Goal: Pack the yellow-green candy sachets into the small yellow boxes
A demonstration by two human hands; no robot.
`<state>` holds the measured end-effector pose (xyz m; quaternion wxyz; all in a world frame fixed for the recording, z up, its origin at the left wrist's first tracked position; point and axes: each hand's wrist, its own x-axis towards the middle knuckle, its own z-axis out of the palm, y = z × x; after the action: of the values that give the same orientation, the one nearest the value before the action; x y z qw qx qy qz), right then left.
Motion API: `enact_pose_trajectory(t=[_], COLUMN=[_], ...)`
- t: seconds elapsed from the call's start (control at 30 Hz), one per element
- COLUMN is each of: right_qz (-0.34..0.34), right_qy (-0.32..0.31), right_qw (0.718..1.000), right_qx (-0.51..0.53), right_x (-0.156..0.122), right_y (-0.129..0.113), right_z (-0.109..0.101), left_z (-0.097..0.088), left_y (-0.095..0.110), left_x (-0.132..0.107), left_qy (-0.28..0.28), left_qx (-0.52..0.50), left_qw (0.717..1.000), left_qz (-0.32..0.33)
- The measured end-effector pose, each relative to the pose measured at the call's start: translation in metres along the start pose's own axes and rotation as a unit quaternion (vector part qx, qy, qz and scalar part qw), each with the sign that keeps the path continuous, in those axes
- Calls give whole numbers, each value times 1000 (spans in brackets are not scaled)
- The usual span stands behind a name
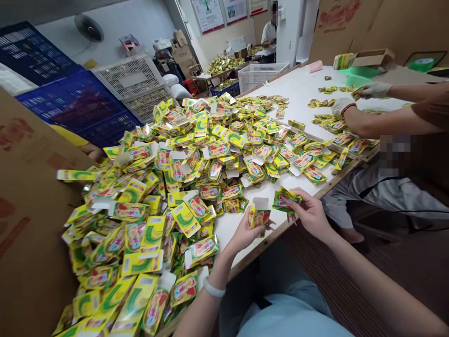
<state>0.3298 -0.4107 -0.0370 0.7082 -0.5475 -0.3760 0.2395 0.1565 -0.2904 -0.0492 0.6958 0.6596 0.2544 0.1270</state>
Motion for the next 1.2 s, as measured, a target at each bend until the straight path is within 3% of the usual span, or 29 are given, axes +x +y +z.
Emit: enact_pose_trajectory(t=[0.1, 0.2, 0.3, 0.43, 0.57, 0.63, 0.77, 0.87, 0.93, 0.97, 1.03, 1.1, 1.13, 1.2], right_qz=[-122, -200, -151, -58, -35, -37, -7, -25, 0, 46, 166, 238, 238, 178], right_qy=[-78, -190, -308, -420, -506, -503, -433, -381, -376, -402, -485, -540, -540, -492], right_qw=[987, 949, 908, 826, 744, 760, 865, 898, 904, 896, 850, 804, 805, 847], right_qx=[-66, -154, -241, -371, -436, -409, -253, -218, -204, -183, -117, -68, -64, -94], right_x=[8, 8, 6, 6, 9, 13, 15, 10, 5, 3, -4, -11, -15, -17], right_y=[-17, -24, -32, -51, -64, -65, -51, -34, -26, -24, -24, -25, -25, -22], right_z=[22, 32, 31, 29, 36, 39, 39, 35, 31, 28, 23, 20, 19, 15], left_z=[-1, -3, -4, -1, 2, 1, -4, -6, -6, -6, -2, 3, 7, 11], left_y=[15, 24, 21, 10, 7, 8, 10, 7, 4, 2, -2, -5, -7, -10], left_x=[-30, -49, -60, -64, -65, -67, -73, -75, -74, -73, -71, -68, -66, -60], left_qy=[-16, 27, 49, 13, -43, -35, 7, -7, -12, -15, -27, -46, -55, -61], left_qx=[-26, -30, -14, 16, 49, 45, -33, -52, -43, -35, -13, 11, 22, 44], left_qw=[999, 998, 998, 1000, 997, 997, 996, 994, 994, 995, 996, 996, 996, 996], left_qz=[-40, -38, -25, -19, -34, -49, -79, -96, -98, -93, -81, -72, -67, -41])
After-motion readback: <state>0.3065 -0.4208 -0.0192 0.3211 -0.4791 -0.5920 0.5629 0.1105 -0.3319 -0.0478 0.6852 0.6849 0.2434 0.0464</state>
